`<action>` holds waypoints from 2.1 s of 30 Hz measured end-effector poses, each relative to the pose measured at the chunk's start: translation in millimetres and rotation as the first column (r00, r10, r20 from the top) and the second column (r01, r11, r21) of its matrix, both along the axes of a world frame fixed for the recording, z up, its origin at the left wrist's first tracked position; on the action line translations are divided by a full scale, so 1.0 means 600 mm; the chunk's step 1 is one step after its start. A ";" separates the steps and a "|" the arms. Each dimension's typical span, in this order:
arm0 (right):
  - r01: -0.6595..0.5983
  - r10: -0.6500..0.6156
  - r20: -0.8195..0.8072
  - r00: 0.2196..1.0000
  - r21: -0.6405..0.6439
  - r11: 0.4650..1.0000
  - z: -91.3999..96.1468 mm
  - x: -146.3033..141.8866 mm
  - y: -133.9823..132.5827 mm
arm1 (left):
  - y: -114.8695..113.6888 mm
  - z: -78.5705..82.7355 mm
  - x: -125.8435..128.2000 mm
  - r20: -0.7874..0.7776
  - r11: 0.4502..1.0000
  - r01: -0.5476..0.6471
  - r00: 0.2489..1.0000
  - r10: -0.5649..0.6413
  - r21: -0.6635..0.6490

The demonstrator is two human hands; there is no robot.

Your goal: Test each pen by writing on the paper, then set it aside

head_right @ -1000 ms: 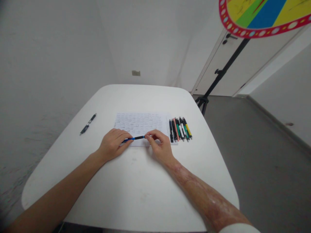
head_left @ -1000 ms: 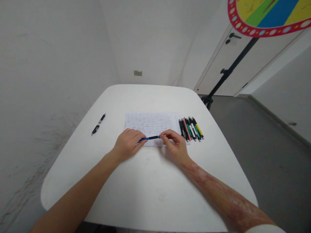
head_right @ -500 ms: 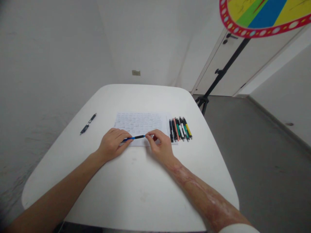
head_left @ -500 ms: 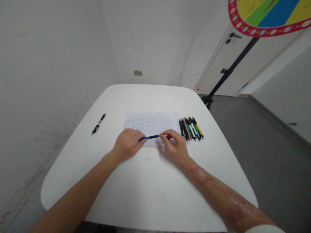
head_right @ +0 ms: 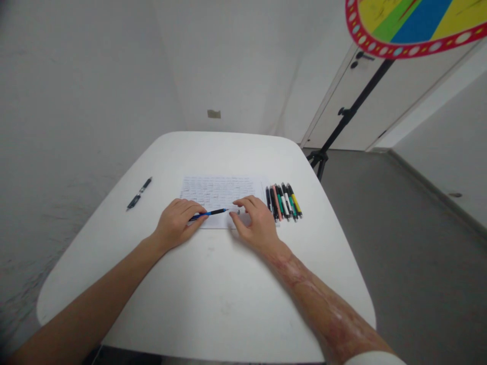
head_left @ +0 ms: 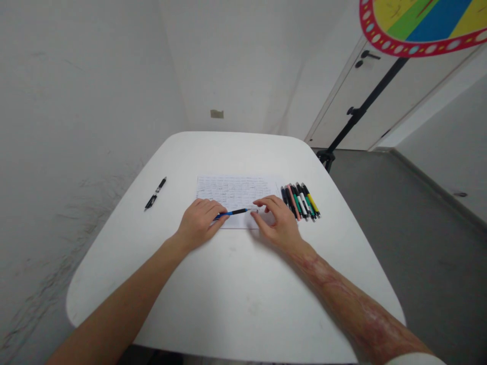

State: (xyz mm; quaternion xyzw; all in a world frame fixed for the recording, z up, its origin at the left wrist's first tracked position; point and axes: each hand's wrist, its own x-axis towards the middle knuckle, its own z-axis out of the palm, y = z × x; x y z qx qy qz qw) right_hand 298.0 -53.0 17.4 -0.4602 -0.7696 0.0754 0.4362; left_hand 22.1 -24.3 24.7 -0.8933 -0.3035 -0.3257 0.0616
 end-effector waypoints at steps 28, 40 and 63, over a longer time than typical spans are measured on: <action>-0.106 0.072 -0.242 0.968 -0.133 0.985 -0.020 0.012 0.008 | 0.003 -0.007 -0.003 -0.053 0.996 -0.024 0.998 0.019 -0.085; -0.138 0.094 -0.290 0.953 -0.137 0.981 -0.015 0.005 0.005 | 0.002 -0.005 -0.002 -0.057 0.997 0.003 0.998 -0.008 -0.079; -0.180 0.142 -0.255 0.956 -0.135 0.974 -0.009 0.004 0.001 | -0.001 -0.003 0.002 -0.085 0.998 0.011 0.996 -0.016 -0.065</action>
